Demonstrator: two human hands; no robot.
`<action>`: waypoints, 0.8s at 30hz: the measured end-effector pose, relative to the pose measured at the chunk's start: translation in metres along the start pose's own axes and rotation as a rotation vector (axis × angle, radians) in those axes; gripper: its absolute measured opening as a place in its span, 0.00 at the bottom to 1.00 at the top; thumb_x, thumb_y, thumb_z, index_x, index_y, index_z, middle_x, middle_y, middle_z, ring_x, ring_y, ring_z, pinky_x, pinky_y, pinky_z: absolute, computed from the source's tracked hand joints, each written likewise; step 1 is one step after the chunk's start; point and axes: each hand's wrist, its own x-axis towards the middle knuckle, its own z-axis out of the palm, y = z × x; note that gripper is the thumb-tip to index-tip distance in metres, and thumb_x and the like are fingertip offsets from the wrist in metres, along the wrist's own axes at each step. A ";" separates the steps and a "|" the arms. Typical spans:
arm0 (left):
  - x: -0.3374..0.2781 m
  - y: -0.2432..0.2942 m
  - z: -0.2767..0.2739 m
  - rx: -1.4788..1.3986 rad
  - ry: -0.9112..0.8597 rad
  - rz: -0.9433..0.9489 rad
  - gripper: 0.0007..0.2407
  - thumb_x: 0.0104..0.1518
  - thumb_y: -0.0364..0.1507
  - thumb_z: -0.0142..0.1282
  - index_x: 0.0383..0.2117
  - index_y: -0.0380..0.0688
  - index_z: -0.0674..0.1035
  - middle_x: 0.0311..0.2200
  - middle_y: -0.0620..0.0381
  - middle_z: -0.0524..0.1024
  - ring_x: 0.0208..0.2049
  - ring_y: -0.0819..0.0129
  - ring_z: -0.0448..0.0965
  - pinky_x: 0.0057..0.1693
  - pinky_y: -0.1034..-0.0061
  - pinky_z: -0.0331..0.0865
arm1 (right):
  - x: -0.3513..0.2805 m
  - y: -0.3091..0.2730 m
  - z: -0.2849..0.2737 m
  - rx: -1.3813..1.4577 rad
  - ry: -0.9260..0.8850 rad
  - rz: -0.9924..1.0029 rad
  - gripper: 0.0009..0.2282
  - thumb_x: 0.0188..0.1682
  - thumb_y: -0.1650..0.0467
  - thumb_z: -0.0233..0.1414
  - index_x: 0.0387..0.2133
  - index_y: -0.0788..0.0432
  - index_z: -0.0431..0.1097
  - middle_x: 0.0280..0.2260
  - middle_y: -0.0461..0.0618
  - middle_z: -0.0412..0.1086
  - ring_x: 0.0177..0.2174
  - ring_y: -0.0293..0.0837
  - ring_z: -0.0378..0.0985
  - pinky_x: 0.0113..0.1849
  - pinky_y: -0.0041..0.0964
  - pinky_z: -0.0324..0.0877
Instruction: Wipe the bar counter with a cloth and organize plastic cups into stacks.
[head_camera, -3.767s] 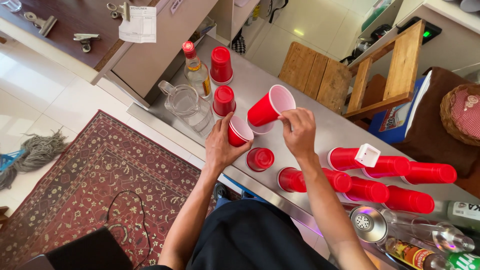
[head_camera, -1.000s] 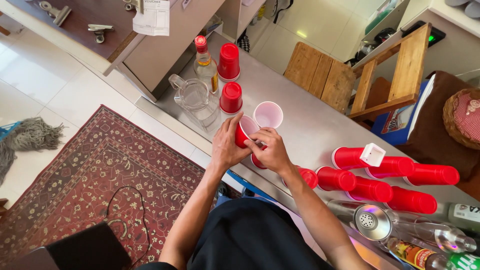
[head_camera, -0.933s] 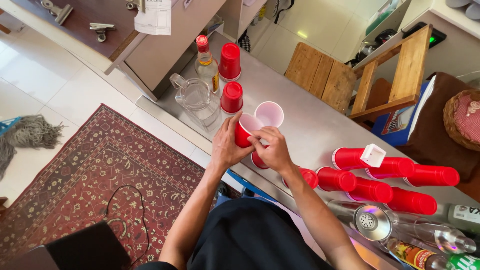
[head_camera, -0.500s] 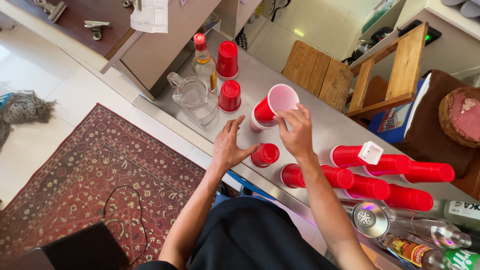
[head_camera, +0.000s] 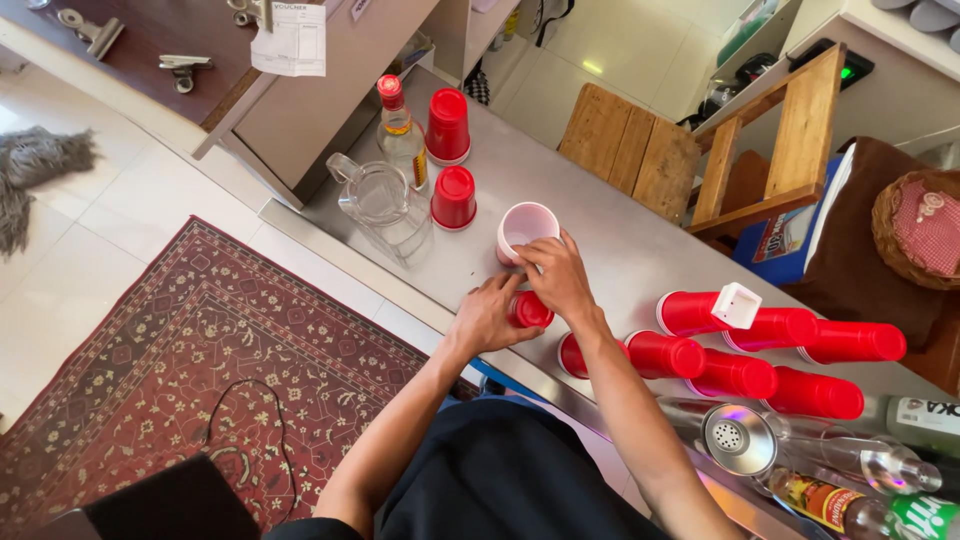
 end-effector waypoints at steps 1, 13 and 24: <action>0.002 -0.001 0.002 0.000 -0.003 0.004 0.38 0.40 0.48 0.70 0.58 0.44 0.69 0.52 0.42 0.74 0.51 0.46 0.77 0.53 0.54 0.72 | 0.000 -0.002 -0.003 -0.002 0.003 0.003 0.10 0.53 0.66 0.54 0.41 0.54 0.80 0.40 0.48 0.78 0.48 0.47 0.76 0.63 0.57 0.52; 0.023 0.010 0.025 0.062 -0.068 0.196 0.31 0.38 0.37 0.71 0.54 0.45 0.75 0.48 0.49 0.76 0.50 0.49 0.77 0.53 0.59 0.73 | -0.032 -0.014 -0.056 0.115 0.190 0.117 0.12 0.55 0.65 0.55 0.49 0.51 0.78 0.58 0.55 0.70 0.58 0.53 0.70 0.62 0.54 0.56; 0.035 0.052 0.026 -0.423 0.346 0.352 0.28 0.42 0.29 0.77 0.48 0.39 0.71 0.51 0.42 0.72 0.51 0.49 0.77 0.54 0.61 0.75 | -0.074 0.014 -0.095 0.167 0.491 0.300 0.12 0.58 0.68 0.54 0.52 0.61 0.74 0.54 0.61 0.72 0.54 0.56 0.74 0.54 0.44 0.68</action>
